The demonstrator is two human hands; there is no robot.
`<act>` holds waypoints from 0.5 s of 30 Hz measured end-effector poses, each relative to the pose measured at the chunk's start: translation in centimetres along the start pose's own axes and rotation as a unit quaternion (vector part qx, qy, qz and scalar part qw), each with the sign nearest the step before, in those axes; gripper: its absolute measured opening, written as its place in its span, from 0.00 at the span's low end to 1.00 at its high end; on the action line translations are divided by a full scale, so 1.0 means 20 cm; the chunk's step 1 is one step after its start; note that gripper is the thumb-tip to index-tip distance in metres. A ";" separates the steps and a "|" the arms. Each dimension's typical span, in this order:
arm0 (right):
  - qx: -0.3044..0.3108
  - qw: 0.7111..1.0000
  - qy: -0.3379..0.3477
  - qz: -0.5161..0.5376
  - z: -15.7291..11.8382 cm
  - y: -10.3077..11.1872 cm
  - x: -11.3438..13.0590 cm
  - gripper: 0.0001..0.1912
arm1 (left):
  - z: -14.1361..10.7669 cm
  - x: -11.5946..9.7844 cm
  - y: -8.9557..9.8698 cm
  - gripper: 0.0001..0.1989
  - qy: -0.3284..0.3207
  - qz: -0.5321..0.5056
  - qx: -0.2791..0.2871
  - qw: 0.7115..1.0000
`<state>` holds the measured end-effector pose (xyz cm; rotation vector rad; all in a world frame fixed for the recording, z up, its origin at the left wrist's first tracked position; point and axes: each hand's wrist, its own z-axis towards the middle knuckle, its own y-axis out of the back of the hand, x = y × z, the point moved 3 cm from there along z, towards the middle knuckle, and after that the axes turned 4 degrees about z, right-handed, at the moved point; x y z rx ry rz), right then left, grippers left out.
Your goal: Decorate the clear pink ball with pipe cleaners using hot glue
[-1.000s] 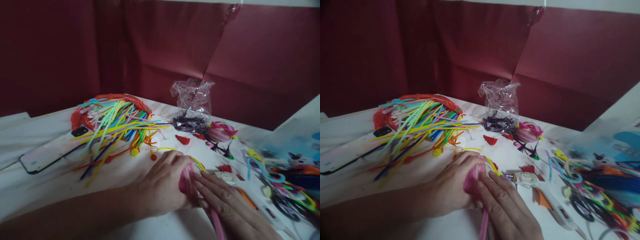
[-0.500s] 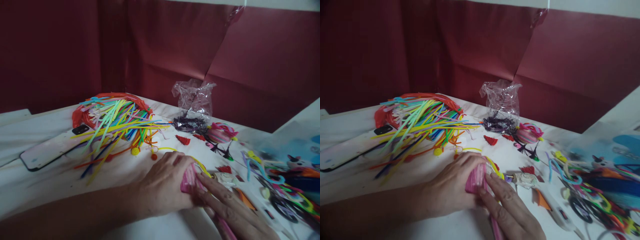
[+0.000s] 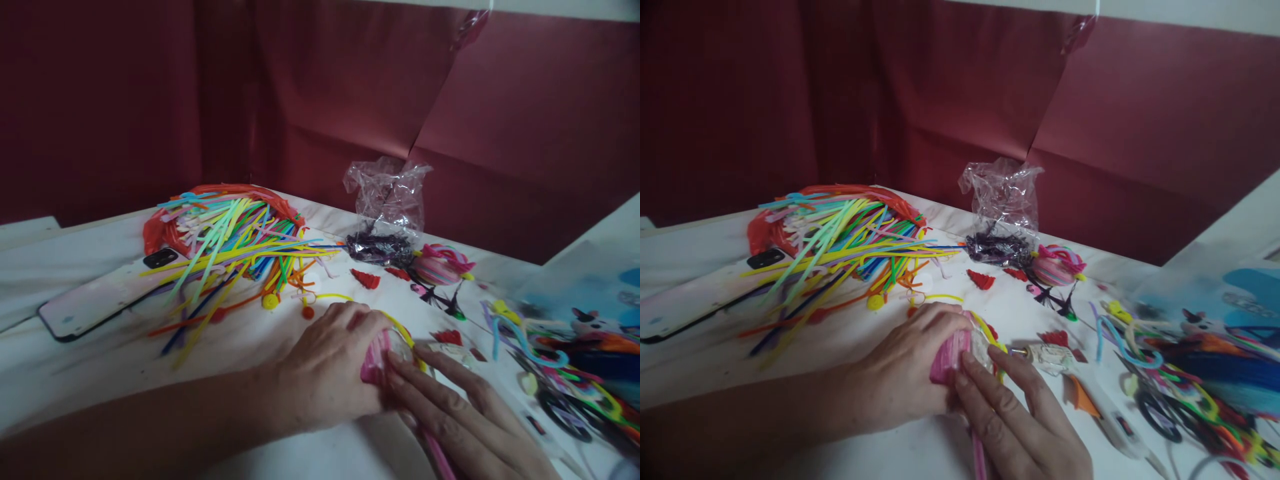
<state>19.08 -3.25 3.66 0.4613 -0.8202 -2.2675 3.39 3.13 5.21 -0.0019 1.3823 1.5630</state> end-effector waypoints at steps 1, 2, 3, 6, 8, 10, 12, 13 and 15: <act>0.001 1.000 0.002 -0.007 0.00 0.00 0.00 0.18 | 0.00 0.00 0.00 0.25 0.001 0.000 0.003 1.000; 0.001 1.000 0.003 -0.013 0.00 0.00 0.00 0.18 | 0.00 0.00 0.00 0.25 0.002 0.001 0.005 1.000; 0.001 1.000 0.003 -0.020 0.00 0.00 0.01 0.18 | 0.01 0.00 0.01 0.25 0.004 0.002 0.006 1.000; 0.005 0.999 0.003 -0.040 0.00 -0.01 0.01 0.17 | 0.01 0.00 0.01 0.25 0.010 0.004 0.008 1.000; 0.010 0.998 0.005 -0.056 0.00 -0.01 0.02 0.16 | 0.01 0.00 0.01 0.24 0.006 0.002 0.005 1.000; 0.016 0.998 0.011 -0.067 0.00 -0.01 0.02 0.15 | 0.01 0.00 0.01 0.23 0.001 -0.003 0.003 1.000; 0.022 0.997 0.020 -0.076 -0.01 -0.01 0.02 0.14 | 0.01 0.00 0.01 0.22 0.001 -0.008 0.002 1.000; 0.026 0.996 0.024 -0.080 -0.01 -0.01 0.02 0.14 | 0.01 0.00 0.01 0.21 0.002 -0.011 0.003 1.000; 0.032 0.995 0.030 -0.088 -0.01 -0.01 0.02 0.14 | 0.02 0.01 0.01 0.20 0.001 -0.014 0.005 1.000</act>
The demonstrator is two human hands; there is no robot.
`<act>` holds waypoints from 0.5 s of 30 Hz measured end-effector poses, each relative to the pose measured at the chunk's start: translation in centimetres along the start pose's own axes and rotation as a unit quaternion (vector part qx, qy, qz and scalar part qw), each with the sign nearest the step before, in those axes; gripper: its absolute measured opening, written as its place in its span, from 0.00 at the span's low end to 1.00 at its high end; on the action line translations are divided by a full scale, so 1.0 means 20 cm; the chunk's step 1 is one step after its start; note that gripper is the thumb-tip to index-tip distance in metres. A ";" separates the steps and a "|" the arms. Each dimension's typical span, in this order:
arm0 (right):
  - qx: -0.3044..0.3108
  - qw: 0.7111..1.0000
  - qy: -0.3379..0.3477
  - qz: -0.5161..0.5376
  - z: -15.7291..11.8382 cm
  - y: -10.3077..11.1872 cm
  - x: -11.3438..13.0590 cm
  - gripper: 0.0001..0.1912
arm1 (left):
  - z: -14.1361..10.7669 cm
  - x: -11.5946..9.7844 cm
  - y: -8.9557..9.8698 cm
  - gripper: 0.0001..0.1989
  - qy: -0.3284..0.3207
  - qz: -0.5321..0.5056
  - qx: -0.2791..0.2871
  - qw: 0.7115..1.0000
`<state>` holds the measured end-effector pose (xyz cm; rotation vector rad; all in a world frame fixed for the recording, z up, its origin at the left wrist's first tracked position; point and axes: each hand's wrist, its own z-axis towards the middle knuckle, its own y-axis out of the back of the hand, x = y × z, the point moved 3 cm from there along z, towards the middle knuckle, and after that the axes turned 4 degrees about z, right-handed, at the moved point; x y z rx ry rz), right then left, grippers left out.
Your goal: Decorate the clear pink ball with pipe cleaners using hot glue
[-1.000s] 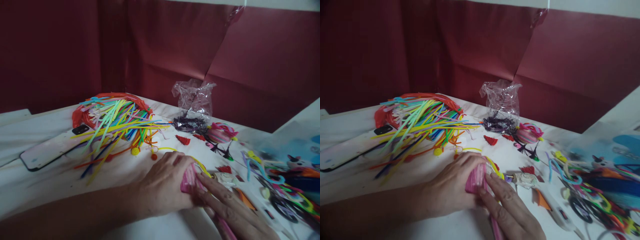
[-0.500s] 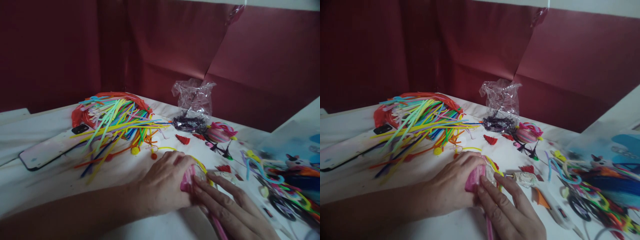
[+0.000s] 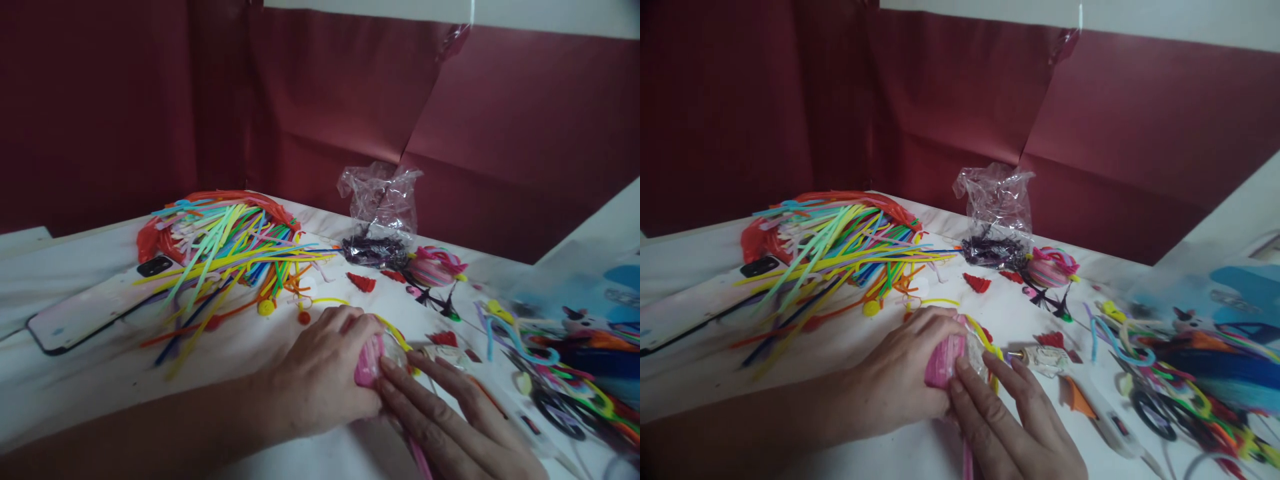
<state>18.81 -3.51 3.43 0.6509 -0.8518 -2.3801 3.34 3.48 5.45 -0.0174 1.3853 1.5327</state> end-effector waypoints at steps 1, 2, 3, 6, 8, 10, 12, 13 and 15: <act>0.001 1.000 0.001 -0.005 0.00 0.00 0.00 0.14 | 0.00 0.00 0.00 0.20 -0.001 -0.001 -0.002 1.000; 0.002 1.000 0.001 -0.010 0.00 0.00 0.01 0.14 | 0.00 0.00 0.00 0.20 -0.002 -0.002 -0.004 1.000; 0.001 1.000 -0.001 -0.015 0.00 0.00 0.01 0.14 | 0.00 0.00 0.00 0.20 -0.003 -0.003 -0.006 1.000; 0.002 1.000 -0.008 -0.029 0.00 0.00 0.02 0.15 | 0.00 0.00 0.00 0.22 -0.001 -0.008 -0.010 1.000; 0.009 0.999 -0.008 -0.037 0.01 0.01 0.01 0.15 | 0.00 0.00 0.00 0.23 0.019 -0.009 -0.015 1.000; 0.017 0.999 0.013 -0.042 0.02 0.01 0.00 0.15 | 0.00 0.00 -0.01 0.23 0.052 -0.008 -0.019 0.998; 0.023 0.998 0.047 -0.047 0.03 0.02 -0.02 0.15 | 0.00 0.00 0.00 0.25 0.077 -0.017 -0.013 0.997; 0.024 0.996 0.062 -0.051 0.03 0.03 -0.03 0.15 | 0.01 0.00 0.01 0.26 0.078 -0.026 0.000 0.997; 0.025 0.995 0.079 -0.059 0.04 0.03 -0.04 0.14 | 0.02 0.00 0.03 0.28 0.064 -0.047 0.028 0.996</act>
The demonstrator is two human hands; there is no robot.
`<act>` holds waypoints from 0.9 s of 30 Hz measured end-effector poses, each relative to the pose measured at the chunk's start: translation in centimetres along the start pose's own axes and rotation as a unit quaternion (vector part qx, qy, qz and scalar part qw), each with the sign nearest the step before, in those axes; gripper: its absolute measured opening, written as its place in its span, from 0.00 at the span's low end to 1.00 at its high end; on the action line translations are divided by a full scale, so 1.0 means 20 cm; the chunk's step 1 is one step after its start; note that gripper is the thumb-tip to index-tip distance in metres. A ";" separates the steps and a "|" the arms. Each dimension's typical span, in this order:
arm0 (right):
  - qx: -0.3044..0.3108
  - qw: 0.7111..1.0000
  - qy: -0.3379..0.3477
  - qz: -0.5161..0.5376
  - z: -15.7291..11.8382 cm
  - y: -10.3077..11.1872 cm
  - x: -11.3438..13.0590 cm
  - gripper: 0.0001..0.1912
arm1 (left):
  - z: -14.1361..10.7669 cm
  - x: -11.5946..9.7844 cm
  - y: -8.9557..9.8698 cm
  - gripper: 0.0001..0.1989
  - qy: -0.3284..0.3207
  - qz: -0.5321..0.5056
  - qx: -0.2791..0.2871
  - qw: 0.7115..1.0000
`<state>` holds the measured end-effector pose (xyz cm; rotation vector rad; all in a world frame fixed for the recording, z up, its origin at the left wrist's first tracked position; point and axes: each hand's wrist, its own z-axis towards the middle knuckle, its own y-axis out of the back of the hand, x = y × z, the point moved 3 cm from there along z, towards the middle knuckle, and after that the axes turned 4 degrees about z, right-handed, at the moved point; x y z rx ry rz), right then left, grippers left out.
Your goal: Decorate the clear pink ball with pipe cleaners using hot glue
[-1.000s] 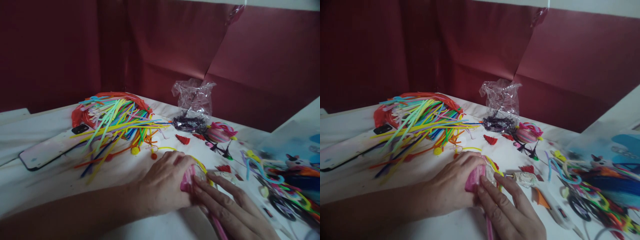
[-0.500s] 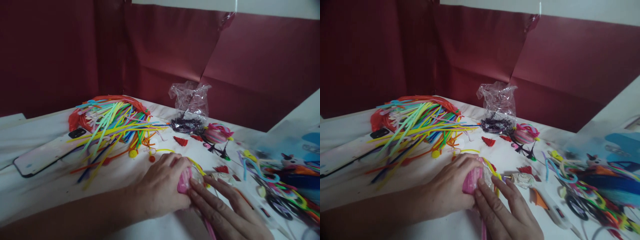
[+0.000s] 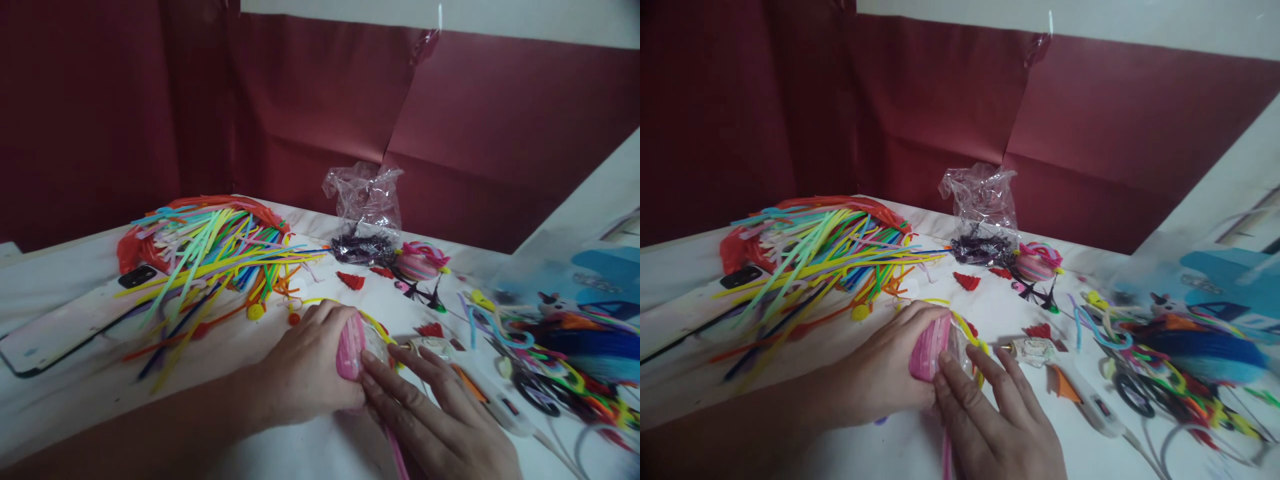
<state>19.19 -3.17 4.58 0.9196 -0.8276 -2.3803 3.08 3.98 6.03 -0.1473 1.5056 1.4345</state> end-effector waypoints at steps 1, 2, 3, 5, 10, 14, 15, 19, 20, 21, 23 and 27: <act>0.000 1.000 0.001 -0.002 0.00 0.00 0.00 0.14 | 0.01 0.00 0.02 0.27 -0.010 -0.011 0.014 1.000; 0.000 1.000 0.004 -0.002 0.00 0.00 -0.01 0.13 | 0.01 0.00 0.04 0.27 -0.018 -0.024 0.021 0.999; 0.000 1.000 0.004 0.001 0.00 0.00 -0.01 0.13 | 0.02 0.01 0.06 0.26 -0.021 -0.042 0.022 0.999; 0.001 1.000 0.008 0.007 0.00 0.00 0.00 0.12 | 0.03 0.02 0.08 0.22 0.006 -0.097 0.036 0.995; 0.007 1.000 0.011 0.003 -0.02 -0.01 0.01 0.13 | 0.04 0.02 0.05 0.18 0.052 -0.112 0.020 0.992; 0.016 1.000 0.009 -0.002 -0.03 -0.01 0.02 0.14 | 0.07 0.04 0.01 0.15 0.074 -0.140 0.008 0.987; 0.020 1.000 0.010 -0.004 -0.03 -0.01 0.02 0.14 | 0.07 0.05 0.01 0.15 0.080 -0.154 0.010 0.985; 0.012 1.000 -0.001 0.002 -0.02 -0.02 0.03 0.16 | 0.07 0.06 0.01 0.15 0.093 -0.188 -0.011 0.978; -0.002 1.000 -0.020 0.018 -0.02 -0.02 0.03 0.17 | 0.07 0.06 0.01 0.16 0.095 -0.193 -0.019 0.976; -0.014 0.999 -0.034 0.039 -0.01 -0.02 0.03 0.18 | 0.07 0.06 0.01 0.18 0.097 -0.197 -0.023 0.975; -0.020 0.995 -0.047 0.087 0.01 0.01 0.03 0.19 | 0.07 0.05 0.00 0.21 0.100 -0.207 -0.023 0.973; -0.016 0.971 -0.131 0.199 0.03 0.08 0.00 0.15 | 0.08 0.06 -0.01 0.20 0.107 -0.223 -0.018 0.969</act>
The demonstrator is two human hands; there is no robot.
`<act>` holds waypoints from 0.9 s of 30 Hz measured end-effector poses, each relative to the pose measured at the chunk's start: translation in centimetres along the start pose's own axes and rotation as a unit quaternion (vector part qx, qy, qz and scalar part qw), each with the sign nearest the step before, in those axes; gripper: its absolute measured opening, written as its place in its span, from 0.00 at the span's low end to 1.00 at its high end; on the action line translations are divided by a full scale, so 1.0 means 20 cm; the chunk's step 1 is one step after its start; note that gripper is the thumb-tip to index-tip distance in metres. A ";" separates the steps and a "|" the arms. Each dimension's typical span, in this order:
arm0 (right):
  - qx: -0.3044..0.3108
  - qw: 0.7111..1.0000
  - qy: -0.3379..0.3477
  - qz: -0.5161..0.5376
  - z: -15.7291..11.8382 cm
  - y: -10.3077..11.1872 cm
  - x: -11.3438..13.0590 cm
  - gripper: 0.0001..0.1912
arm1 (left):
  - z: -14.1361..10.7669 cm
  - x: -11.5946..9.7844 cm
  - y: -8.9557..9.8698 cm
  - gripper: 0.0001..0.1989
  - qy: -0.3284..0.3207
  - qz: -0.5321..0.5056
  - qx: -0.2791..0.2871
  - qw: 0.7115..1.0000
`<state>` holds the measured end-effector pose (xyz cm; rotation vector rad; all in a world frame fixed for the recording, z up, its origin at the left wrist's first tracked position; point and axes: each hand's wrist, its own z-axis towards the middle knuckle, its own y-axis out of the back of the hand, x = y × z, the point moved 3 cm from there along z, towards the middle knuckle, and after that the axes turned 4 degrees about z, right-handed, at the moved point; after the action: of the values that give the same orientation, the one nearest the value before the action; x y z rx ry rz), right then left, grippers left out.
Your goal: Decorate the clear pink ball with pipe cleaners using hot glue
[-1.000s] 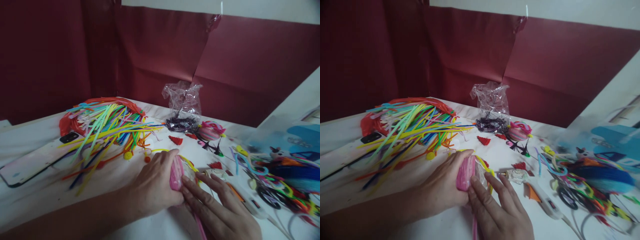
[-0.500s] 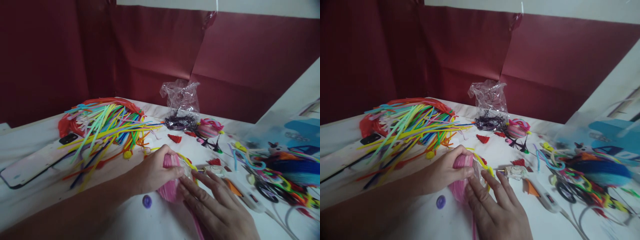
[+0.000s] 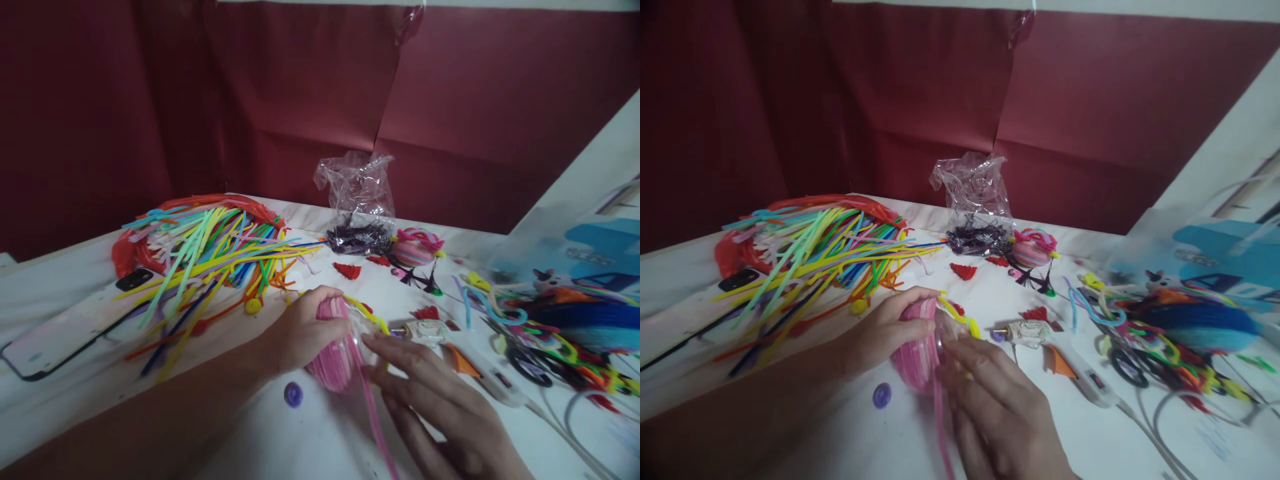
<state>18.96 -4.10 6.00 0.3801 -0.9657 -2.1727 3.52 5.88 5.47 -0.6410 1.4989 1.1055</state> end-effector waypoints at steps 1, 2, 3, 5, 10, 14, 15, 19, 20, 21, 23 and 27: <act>-0.011 0.998 -0.048 0.035 0.00 0.01 0.00 0.13 | 0.00 0.00 0.00 0.19 0.004 -0.003 -0.005 1.000; -0.015 0.992 -0.098 0.075 0.00 0.02 0.00 0.10 | 0.00 0.00 0.01 0.19 0.008 -0.004 -0.012 1.000; -0.007 0.982 -0.149 0.119 0.00 0.01 0.00 0.09 | 0.00 0.00 0.01 0.18 0.013 -0.005 -0.019 1.000; 0.047 0.944 -0.249 0.211 0.00 -0.03 0.00 0.12 | -0.01 0.00 0.01 0.18 0.015 -0.003 -0.027 1.000; 0.142 0.855 -0.388 0.314 -0.01 -0.14 0.00 0.21 | -0.03 0.00 0.00 0.18 0.002 0.018 -0.039 0.999; 0.105 0.777 -0.469 0.406 -0.02 -0.18 -0.03 0.31 | -0.03 0.02 0.00 0.19 0.003 0.011 -0.041 0.999; 0.097 0.757 -0.487 0.425 -0.02 -0.18 -0.04 0.33 | -0.03 0.02 0.00 0.19 0.002 0.005 -0.041 0.999; 0.073 0.721 -0.514 0.459 -0.02 -0.20 -0.05 0.36 | -0.03 0.02 0.01 0.18 0.001 -0.002 -0.040 0.999; 0.070 0.713 -0.519 0.467 -0.03 -0.20 -0.05 0.36 | -0.03 0.03 0.01 0.18 0.000 -0.002 -0.042 0.999; 0.071 0.702 -0.526 0.475 -0.03 -0.21 -0.05 0.35 | -0.03 0.03 0.01 0.18 -0.001 -0.003 -0.045 0.999; 0.074 0.682 -0.541 0.487 -0.05 -0.23 -0.05 0.34 | -0.04 0.03 0.01 0.19 0.002 -0.009 -0.051 0.999; 0.085 0.666 -0.552 0.494 -0.08 -0.27 -0.05 0.34 | -0.04 0.05 0.00 0.18 0.016 -0.030 -0.048 0.998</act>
<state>17.87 -1.74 0.97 -1.2979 -1.4722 -1.0777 2.83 5.28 4.58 -0.7674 1.4508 1.1308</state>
